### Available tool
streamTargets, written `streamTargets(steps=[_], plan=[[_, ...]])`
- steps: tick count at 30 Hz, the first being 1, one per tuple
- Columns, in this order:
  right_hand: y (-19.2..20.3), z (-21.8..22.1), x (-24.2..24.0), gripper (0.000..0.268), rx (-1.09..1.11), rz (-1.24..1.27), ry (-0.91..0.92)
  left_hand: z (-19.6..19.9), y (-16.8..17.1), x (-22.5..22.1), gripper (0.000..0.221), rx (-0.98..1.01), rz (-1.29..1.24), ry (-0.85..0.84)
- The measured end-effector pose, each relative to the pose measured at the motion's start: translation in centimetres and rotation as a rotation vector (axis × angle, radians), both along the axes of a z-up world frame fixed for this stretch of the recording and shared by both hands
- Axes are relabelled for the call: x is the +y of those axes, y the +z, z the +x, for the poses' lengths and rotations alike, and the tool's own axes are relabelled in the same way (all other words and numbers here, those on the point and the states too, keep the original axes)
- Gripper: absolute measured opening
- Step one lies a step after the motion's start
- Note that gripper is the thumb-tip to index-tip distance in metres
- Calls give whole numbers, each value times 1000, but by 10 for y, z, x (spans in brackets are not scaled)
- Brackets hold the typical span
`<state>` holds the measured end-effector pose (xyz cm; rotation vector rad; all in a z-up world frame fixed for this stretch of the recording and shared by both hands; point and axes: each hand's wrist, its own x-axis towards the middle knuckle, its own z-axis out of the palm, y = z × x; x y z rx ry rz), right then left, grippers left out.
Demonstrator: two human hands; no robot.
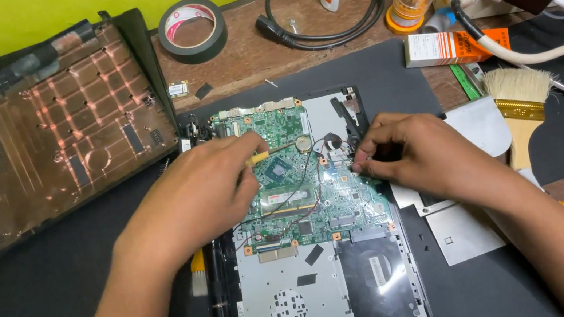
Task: Disconnecting internal cables and removing the motherboard from a laptop chassis during disassembly.
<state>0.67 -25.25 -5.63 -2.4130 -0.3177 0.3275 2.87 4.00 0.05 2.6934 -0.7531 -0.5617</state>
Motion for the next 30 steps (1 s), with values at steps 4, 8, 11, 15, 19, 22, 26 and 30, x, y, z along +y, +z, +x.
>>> streamTargets(steps=[4,8,11,15,19,22,26,30], plan=[[-1,-2,6,5,71,-34,-92,0,-15,-4,21,-21,-22,-42],[-1,-3,11,5,125,-25,-153,2,-18,-4,28,-31,6,-81],[-3,-5,11,4,129,-42,-144,1,-18,-6,27,-14,33,-78],[3,-6,11,7,73,-83,-65,2,-16,-4,25,-6,34,-74],[20,-5,3,12,51,-181,-29,-11,17,20,43,-53,-72,-16],[20,-2,-7,37,12,-190,38,-27,32,39,37,-140,-88,334],[20,-1,-13,41,3,-212,75,-49,-14,70,39,-365,-136,524],[23,-1,-8,40,28,-249,41,-62,-44,81,41,-244,-6,599]])
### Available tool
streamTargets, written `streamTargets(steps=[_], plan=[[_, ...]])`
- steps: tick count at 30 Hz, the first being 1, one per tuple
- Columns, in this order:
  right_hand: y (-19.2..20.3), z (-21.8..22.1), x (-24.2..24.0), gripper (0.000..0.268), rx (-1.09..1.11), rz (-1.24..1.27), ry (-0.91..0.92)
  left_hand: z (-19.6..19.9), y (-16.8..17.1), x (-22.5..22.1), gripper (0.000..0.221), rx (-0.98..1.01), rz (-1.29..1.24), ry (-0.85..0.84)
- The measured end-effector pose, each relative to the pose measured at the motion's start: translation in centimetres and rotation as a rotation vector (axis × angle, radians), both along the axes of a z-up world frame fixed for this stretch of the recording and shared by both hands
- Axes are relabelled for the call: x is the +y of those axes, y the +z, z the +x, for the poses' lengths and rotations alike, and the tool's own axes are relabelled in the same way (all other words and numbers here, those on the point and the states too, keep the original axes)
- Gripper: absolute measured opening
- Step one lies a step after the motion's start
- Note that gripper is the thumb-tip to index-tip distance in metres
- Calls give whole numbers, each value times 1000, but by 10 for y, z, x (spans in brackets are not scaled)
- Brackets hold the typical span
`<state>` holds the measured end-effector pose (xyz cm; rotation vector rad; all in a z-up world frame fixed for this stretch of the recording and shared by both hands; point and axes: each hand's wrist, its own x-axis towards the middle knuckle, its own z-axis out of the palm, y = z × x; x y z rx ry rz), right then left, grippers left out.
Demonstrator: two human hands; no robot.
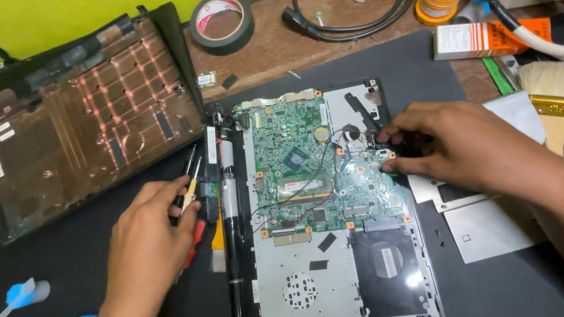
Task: Disconnecting internal cables and removing the motherboard from a laptop chassis during disassembly.
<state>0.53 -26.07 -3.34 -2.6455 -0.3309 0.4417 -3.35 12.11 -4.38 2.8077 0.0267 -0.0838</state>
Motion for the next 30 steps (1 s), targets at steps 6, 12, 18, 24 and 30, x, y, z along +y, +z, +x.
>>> streamTargets(steps=[6,12,18,24,30], plan=[[2,-2,-3,60,131,14,51,-1,8,-7,37,97,61,86],[-4,0,-3,44,192,46,15,1,41,-50,18,-426,-141,-369],[-11,8,-2,31,242,129,-59,7,34,-109,62,61,-27,-845],[-8,5,-4,34,115,117,-20,14,17,-111,52,81,-71,-870],[-1,5,2,32,238,10,-63,13,9,-106,33,-179,-39,-1005]])
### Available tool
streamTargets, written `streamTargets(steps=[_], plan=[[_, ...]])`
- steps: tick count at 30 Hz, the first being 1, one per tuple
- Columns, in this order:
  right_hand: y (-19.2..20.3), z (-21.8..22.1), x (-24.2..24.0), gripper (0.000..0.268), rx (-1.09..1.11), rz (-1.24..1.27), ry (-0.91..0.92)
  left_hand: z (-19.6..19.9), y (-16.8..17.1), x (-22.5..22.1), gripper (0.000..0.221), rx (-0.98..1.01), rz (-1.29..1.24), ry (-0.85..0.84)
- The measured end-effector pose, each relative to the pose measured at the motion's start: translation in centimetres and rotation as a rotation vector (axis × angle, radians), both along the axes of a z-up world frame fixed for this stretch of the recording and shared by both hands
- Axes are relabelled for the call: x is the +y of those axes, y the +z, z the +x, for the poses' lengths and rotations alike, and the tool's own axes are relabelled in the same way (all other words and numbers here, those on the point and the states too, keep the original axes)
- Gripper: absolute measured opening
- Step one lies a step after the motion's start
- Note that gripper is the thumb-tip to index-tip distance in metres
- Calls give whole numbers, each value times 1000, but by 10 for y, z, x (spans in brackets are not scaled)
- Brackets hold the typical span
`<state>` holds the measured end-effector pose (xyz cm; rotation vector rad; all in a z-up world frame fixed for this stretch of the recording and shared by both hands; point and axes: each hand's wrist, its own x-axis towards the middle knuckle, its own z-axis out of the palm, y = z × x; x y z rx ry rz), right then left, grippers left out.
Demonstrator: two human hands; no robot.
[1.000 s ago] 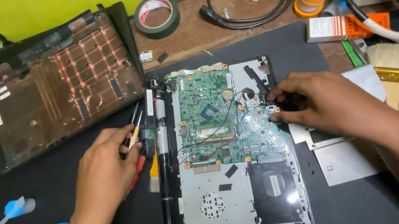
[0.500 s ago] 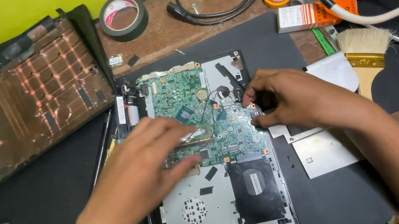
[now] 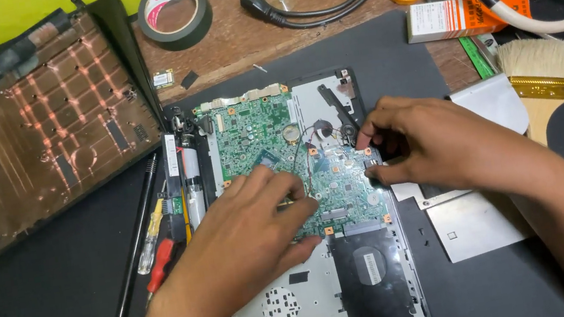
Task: Disconnecting internal cables and removing the motherboard from a laptop chassis during disassembly.
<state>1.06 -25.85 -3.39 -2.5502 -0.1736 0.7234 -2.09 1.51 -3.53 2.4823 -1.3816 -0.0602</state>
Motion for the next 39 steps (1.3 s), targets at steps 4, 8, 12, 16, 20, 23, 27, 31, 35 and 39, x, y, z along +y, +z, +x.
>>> streamTargets(steps=[4,8,12,16,20,23,27,31,35,39], plan=[[-1,1,-2,29,5,62,-1,-4,-4,-2,33,-174,14,-46],[2,-2,4,22,128,220,-181,-7,-3,-2,27,-262,-46,-44],[-8,-2,4,31,168,369,-315,-10,-4,1,30,-251,-57,-19],[-17,0,3,32,241,597,-384,-14,-1,8,31,-208,-72,28],[-21,3,6,41,307,636,-440,-4,8,32,21,-181,-225,325],[-26,2,7,42,306,627,-436,13,8,49,20,-228,-125,488],[-28,2,8,41,314,605,-436,32,7,55,22,-86,136,636],[-41,1,6,50,306,660,-477,32,7,57,19,91,114,612],[-54,1,1,53,271,758,-467,30,0,63,14,61,59,590],[-50,-4,4,55,235,722,-482,24,-6,66,12,-14,30,541]])
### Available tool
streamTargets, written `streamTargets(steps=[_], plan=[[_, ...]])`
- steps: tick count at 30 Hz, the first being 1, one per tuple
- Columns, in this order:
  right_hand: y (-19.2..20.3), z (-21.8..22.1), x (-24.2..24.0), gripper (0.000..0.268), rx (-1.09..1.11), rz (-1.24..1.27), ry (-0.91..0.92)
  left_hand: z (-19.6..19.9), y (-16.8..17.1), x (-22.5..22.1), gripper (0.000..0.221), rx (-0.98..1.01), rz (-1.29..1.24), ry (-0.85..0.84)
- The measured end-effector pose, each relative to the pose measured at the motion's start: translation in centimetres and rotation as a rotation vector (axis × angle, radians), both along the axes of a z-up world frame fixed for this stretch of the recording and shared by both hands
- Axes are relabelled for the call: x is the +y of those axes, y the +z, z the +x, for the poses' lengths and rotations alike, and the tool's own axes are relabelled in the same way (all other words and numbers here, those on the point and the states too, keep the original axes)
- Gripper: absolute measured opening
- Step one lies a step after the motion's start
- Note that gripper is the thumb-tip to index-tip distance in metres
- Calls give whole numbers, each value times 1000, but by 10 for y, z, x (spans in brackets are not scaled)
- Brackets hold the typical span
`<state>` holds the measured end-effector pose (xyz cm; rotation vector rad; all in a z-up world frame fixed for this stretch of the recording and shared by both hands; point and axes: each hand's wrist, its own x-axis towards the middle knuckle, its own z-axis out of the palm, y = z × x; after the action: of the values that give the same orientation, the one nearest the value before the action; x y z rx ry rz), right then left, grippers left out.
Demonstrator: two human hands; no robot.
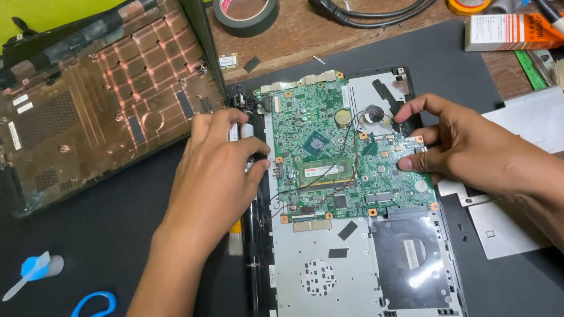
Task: Disconnecting internal cables and removing the motherboard from a laptop chassis during disassembly.
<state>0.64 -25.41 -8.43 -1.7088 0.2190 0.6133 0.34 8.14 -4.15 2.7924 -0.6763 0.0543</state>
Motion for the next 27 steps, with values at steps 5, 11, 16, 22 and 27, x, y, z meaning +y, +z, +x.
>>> streamTargets(steps=[5,11,16,22,27], plan=[[-1,-10,2,48,-37,29,-46,-7,-4,0,15,-70,-30,-26],[2,-15,8,45,-48,67,-104,-18,-5,-6,19,-25,-118,23],[3,-15,7,43,-50,61,-84,-21,-11,-16,24,89,-240,213],[0,-20,9,33,-60,59,-104,-20,-20,-18,14,130,-314,327],[-3,-19,7,36,-49,94,-137,-22,-16,-21,14,158,-369,364]])
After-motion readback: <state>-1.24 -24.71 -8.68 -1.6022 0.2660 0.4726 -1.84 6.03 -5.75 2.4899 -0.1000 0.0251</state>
